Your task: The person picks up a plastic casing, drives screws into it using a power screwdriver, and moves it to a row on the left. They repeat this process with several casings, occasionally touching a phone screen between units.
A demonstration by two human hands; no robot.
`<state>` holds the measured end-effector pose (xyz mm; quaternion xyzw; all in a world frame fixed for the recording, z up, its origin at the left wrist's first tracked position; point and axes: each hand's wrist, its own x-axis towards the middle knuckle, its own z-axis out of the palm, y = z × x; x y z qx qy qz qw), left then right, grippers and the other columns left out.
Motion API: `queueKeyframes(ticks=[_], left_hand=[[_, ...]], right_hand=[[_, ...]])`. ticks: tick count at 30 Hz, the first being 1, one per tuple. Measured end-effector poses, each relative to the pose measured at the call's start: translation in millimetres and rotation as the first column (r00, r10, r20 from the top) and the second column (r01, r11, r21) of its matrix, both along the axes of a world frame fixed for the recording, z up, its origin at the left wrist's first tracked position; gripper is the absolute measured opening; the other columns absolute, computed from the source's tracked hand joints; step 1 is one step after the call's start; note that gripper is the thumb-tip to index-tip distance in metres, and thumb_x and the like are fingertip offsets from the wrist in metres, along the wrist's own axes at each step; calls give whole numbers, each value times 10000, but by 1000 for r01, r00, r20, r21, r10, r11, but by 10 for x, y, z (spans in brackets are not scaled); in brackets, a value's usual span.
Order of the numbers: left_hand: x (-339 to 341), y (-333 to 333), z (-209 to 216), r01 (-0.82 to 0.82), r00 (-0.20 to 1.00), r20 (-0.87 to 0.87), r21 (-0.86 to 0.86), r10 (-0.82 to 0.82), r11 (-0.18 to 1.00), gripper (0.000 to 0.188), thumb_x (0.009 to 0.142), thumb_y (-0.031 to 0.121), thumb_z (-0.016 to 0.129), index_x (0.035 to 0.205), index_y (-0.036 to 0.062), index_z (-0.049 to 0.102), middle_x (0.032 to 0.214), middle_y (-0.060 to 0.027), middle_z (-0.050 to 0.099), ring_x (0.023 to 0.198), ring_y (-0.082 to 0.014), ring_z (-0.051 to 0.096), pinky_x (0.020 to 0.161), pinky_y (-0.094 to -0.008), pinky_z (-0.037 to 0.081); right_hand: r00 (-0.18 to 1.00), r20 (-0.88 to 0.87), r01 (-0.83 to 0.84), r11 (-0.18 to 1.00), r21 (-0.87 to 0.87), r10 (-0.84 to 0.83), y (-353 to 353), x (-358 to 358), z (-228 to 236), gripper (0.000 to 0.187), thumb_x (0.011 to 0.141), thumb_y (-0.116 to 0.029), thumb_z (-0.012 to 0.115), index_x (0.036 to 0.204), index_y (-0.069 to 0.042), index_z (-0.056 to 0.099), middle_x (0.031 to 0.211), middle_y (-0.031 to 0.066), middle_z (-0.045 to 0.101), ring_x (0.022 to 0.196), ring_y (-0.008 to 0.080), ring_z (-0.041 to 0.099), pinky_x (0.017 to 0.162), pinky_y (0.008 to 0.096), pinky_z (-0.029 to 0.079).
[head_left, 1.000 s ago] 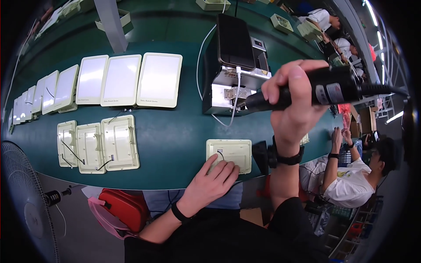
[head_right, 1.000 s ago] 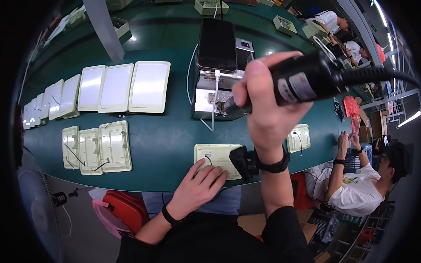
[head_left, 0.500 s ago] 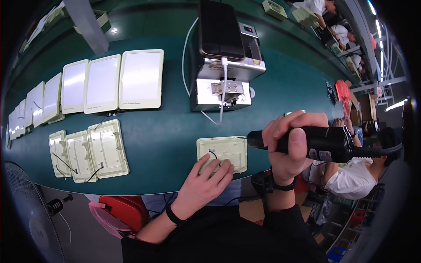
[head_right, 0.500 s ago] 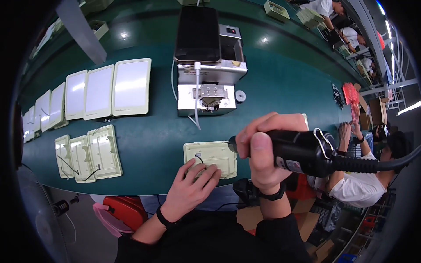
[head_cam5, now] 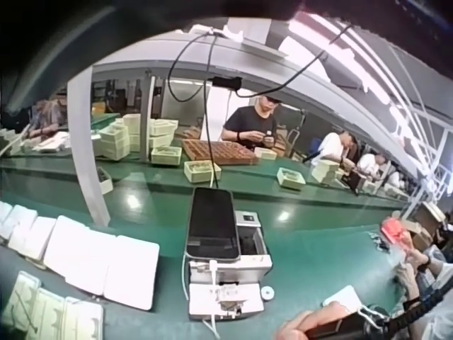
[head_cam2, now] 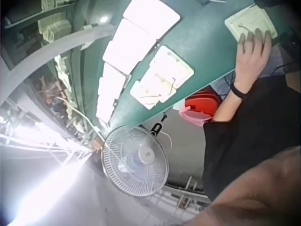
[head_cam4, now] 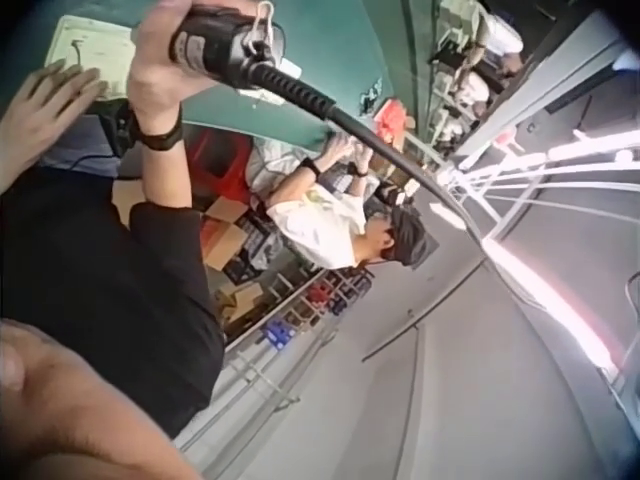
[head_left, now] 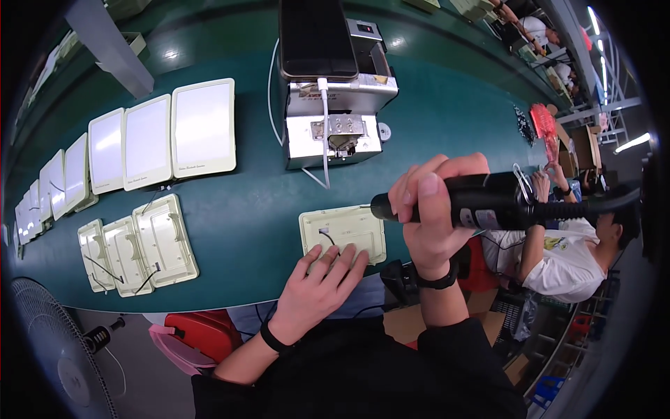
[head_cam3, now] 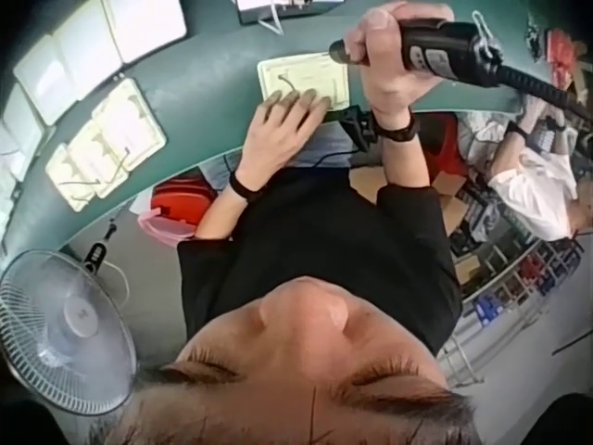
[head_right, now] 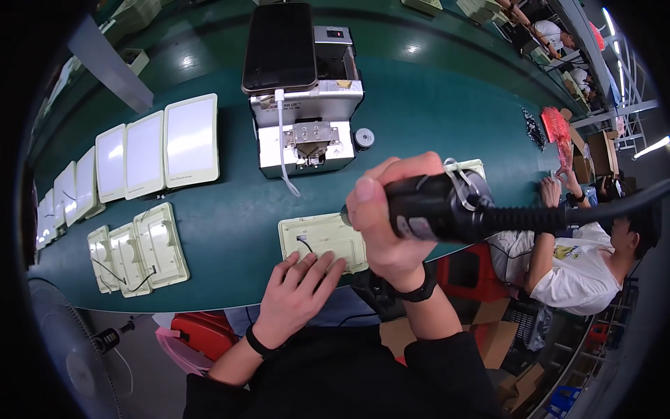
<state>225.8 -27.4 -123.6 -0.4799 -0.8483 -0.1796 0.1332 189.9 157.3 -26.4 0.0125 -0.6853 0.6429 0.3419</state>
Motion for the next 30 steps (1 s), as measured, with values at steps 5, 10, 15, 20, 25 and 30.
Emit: queueKeyframes(ticks=[5,10,15,20,25,30], left_hand=[[-47,42,100,10,999,31,-4,-10,1000,490,918,181,637,1408,169,612,1367,-37,639,1203,-184,628,1090,-393,477],[-22,-23,52,44,999,19,70,-45,997,492,922,179,621,1413,153,603,1363,-69,637,1206,-196,627,1079,-389,482],[42,-5,-12,2,999,-33,35,-1,999,449,921,179,607,1367,129,626,1303,-75,649,1167,-193,638,1052,-385,496],[-9,-6,-83,1,998,-67,93,5,996,410,916,174,607,1321,133,655,1243,-64,662,1123,-183,647,1015,-380,514],[-9,-42,-36,7,1000,-18,103,-6,995,403,913,178,612,1311,146,665,1226,-54,668,1109,-174,648,1002,-366,515],[12,-16,-16,-3,1000,9,65,3,998,415,911,166,616,1320,212,670,1288,-47,649,1126,-161,637,1025,-365,500]], right_hand=[[1000,-16,-17,992,125,19,20,-25,154,121,1001,-60,568,1025,-42,451,720,86,520,497,133,436,501,321,445],[952,-297,-84,996,-5,78,-166,-390,606,131,995,-63,607,1036,-39,485,715,76,518,512,141,475,508,322,453],[985,-170,0,1000,27,5,-272,-645,582,146,990,-67,630,1053,-35,501,705,67,519,527,148,496,515,325,455],[982,-186,-36,999,-18,32,-302,-558,486,195,982,-87,668,1048,-31,493,697,65,526,534,148,501,514,324,454],[888,-315,-292,940,177,335,-161,-524,369,248,983,-127,697,1045,-30,477,694,71,533,536,148,505,513,319,450],[936,-211,-257,957,131,280,-39,-490,382,295,1000,-202,699,1086,-54,459,718,91,556,533,167,520,530,339,504]])
